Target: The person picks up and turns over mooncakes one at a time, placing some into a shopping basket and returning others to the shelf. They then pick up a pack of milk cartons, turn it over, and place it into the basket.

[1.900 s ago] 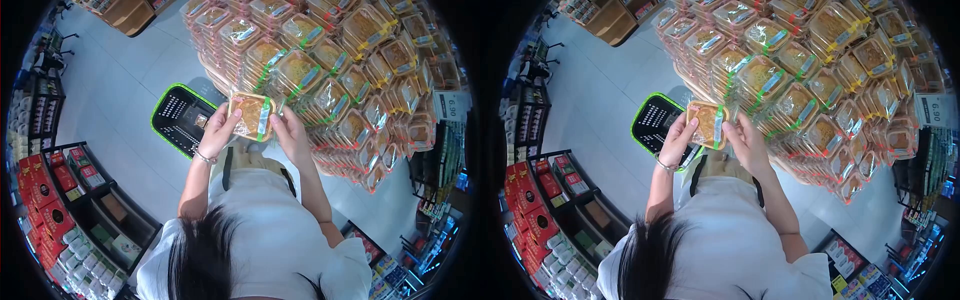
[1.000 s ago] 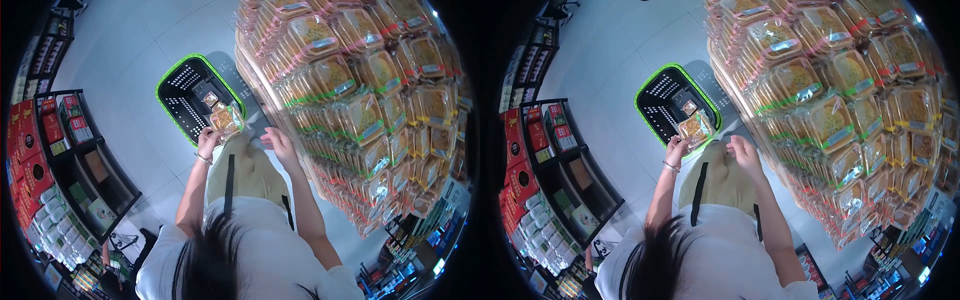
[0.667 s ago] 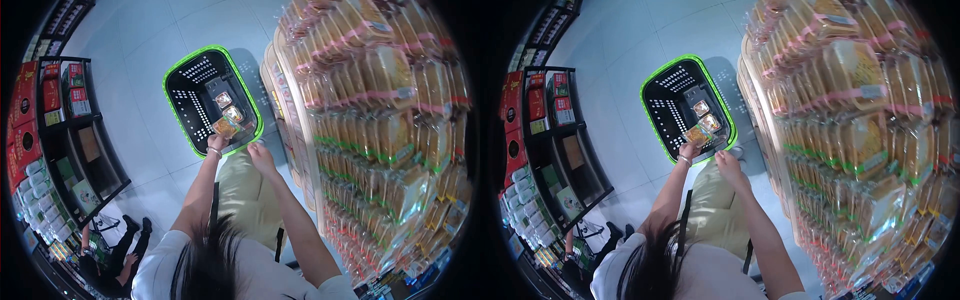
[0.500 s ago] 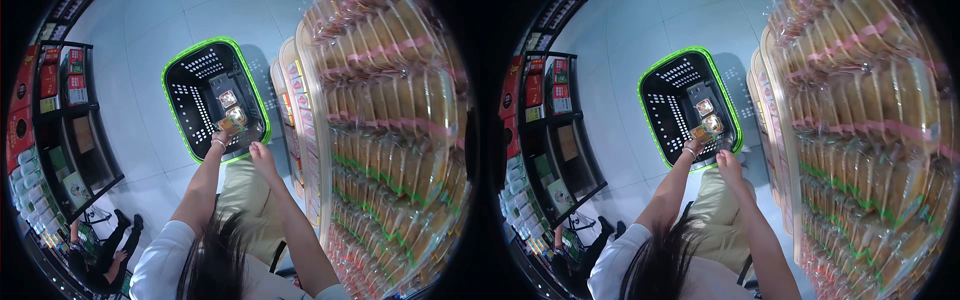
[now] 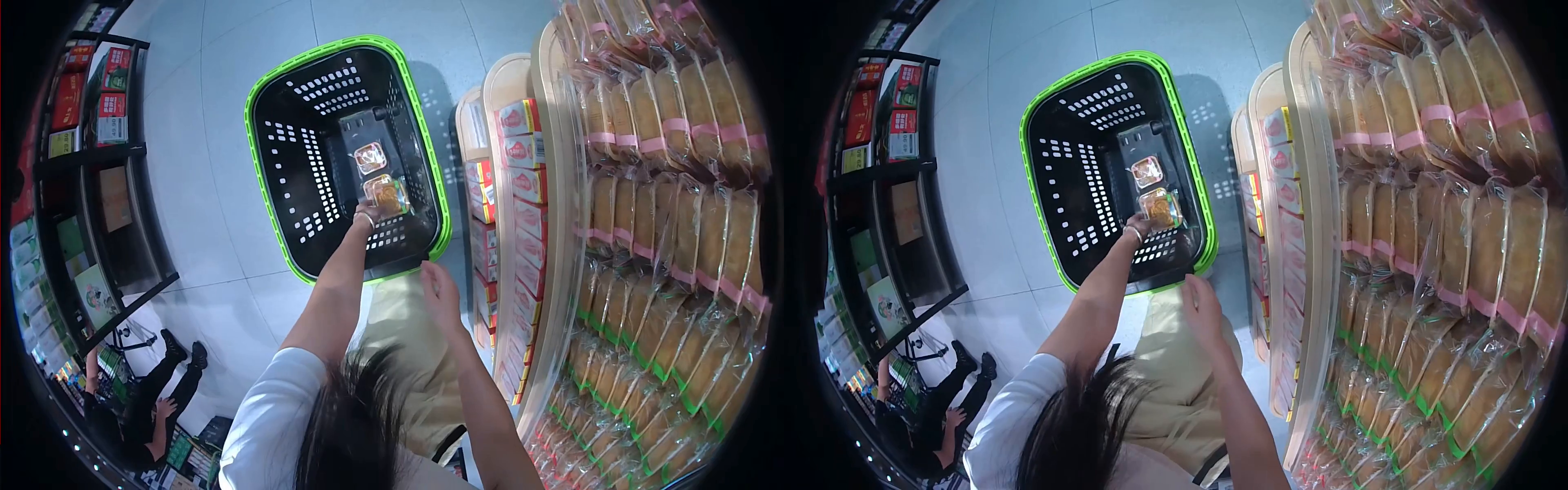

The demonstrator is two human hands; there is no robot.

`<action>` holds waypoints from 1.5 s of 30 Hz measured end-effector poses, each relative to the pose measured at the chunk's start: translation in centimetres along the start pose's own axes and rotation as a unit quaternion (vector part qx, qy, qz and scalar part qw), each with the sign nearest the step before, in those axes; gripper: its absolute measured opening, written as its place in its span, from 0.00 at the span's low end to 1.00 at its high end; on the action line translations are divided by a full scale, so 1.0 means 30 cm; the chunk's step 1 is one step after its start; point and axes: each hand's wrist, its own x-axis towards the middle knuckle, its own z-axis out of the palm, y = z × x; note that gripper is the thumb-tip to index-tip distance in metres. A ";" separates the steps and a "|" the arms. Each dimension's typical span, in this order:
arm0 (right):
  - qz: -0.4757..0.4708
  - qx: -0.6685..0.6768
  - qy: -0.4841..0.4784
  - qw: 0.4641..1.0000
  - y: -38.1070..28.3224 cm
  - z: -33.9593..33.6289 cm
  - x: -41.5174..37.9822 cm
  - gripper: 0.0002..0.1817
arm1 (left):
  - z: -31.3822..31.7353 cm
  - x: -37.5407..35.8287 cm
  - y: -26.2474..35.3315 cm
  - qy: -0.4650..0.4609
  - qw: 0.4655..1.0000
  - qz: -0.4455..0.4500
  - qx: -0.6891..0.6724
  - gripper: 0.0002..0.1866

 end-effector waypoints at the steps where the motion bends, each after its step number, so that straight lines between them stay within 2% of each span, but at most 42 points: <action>1: 0.013 -0.003 -0.001 1.000 0.007 -0.004 -0.004 0.16 | -0.018 -0.062 0.053 -0.032 0.998 -0.047 0.031 0.34; 2: 0.007 -0.006 -0.001 1.000 0.012 -0.007 -0.001 0.16 | 0.003 -0.019 0.009 -0.015 0.996 0.012 0.085 0.31; 4: 0.005 0.026 0.007 1.000 0.036 0.008 -0.027 0.16 | -0.080 -0.240 0.172 -0.032 0.974 0.040 0.219 0.28; 5: 0.007 0.027 0.006 1.000 0.011 0.003 -0.049 0.16 | -0.086 -0.252 0.152 -0.032 0.974 0.038 0.220 0.28; 7: 0.047 0.021 0.001 0.999 -0.071 -0.019 -0.095 0.16 | -0.088 -0.253 0.099 -0.058 0.984 0.067 0.155 0.26; 8: 0.046 0.022 0.002 0.999 -0.100 -0.024 -0.122 0.16 | -0.078 -0.277 0.087 -0.035 0.978 0.129 0.163 0.23; 10: 0.026 0.033 -0.026 0.999 -0.139 -0.046 -0.172 0.16 | -0.145 -0.523 0.184 -0.063 0.983 0.170 -0.002 0.19; 12: 0.019 0.024 -0.023 0.999 -0.211 -0.085 -0.236 0.16 | -0.211 -0.791 0.269 -0.099 0.958 0.236 -0.126 0.14; 13: 0.019 0.020 -0.023 0.999 -0.265 -0.103 -0.278 0.16 | -0.238 -0.916 0.297 -0.104 0.945 0.279 -0.135 0.11; 14: 0.010 0.024 -0.013 1.000 -0.336 -0.136 -0.314 0.16 | -0.254 -1.042 0.321 -0.114 0.921 0.317 -0.197 0.11; 16: 0.025 0.030 0.024 0.999 -0.486 -0.204 -0.415 0.16 | -0.298 -1.312 0.406 -0.137 0.905 0.313 -0.253 0.11; 18: -0.003 0.058 0.046 0.997 -0.596 -0.268 -0.519 0.16 | -0.365 -1.582 0.507 -0.180 0.906 0.304 -0.232 0.11; 20: -0.041 0.078 0.080 0.993 -0.709 -0.356 -0.581 0.16 | -0.373 -1.738 0.537 -0.222 0.888 0.331 -0.231 0.10; 22: -0.049 0.110 0.069 0.990 -0.816 -0.436 -0.679 0.16 | -0.397 -1.913 0.606 -0.248 0.873 0.366 -0.207 0.10; 24: -0.057 0.157 0.098 0.981 -0.850 -0.476 -0.753 0.15 | -0.434 -2.101 0.694 -0.256 0.870 0.335 -0.257 0.09; 26: -0.064 0.202 0.121 0.970 -0.869 -0.529 -0.824 0.15 | -0.426 -2.158 0.731 -0.196 0.871 0.352 -0.280 0.09; 28: -0.060 0.249 0.120 0.959 -0.878 -0.580 -0.905 0.14 | -0.415 -2.233 0.796 -0.209 0.863 0.382 -0.257 0.09; 32: -0.055 0.312 0.153 0.936 -0.893 -0.657 -1.041 0.13 | -0.363 -2.395 0.977 -0.333 0.819 0.438 -0.164 0.10; 34: -0.070 0.319 0.178 0.928 -0.923 -0.696 -1.080 0.13 | -0.319 -2.501 1.067 -0.325 0.802 0.479 -0.145 0.09; 35: -0.105 0.329 0.199 0.917 -0.953 -0.712 -1.103 0.13 | -0.285 -2.524 1.092 -0.334 0.800 0.480 -0.134 0.09; 36: -0.145 0.337 0.220 0.904 -0.980 -0.736 -1.113 0.13 | -0.247 -2.547 1.124 -0.295 0.796 0.516 -0.115 0.10; 37: -0.146 0.331 0.238 0.902 -0.998 -0.756 -1.118 0.14 | -0.213 -2.565 1.156 -0.255 0.789 0.550 -0.097 0.11; 41: -0.165 0.347 0.291 0.876 -1.075 -0.848 -1.154 0.14 | -0.077 -2.521 1.206 -0.215 0.793 0.570 0.004 0.16; 43: -0.181 0.380 0.296 0.857 -1.087 -0.879 -1.158 0.15 | -0.052 -2.539 1.216 -0.137 0.753 0.637 0.092 0.22; 44: -0.179 0.384 0.303 0.854 -1.093 -0.891 -1.163 0.15 | -0.043 -2.542 1.220 -0.143 0.750 0.638 0.097 0.22; 45: -0.163 0.406 0.289 0.852 -1.097 -0.899 -1.170 0.16 | -0.037 -2.535 1.219 -0.105 0.725 0.671 0.118 0.24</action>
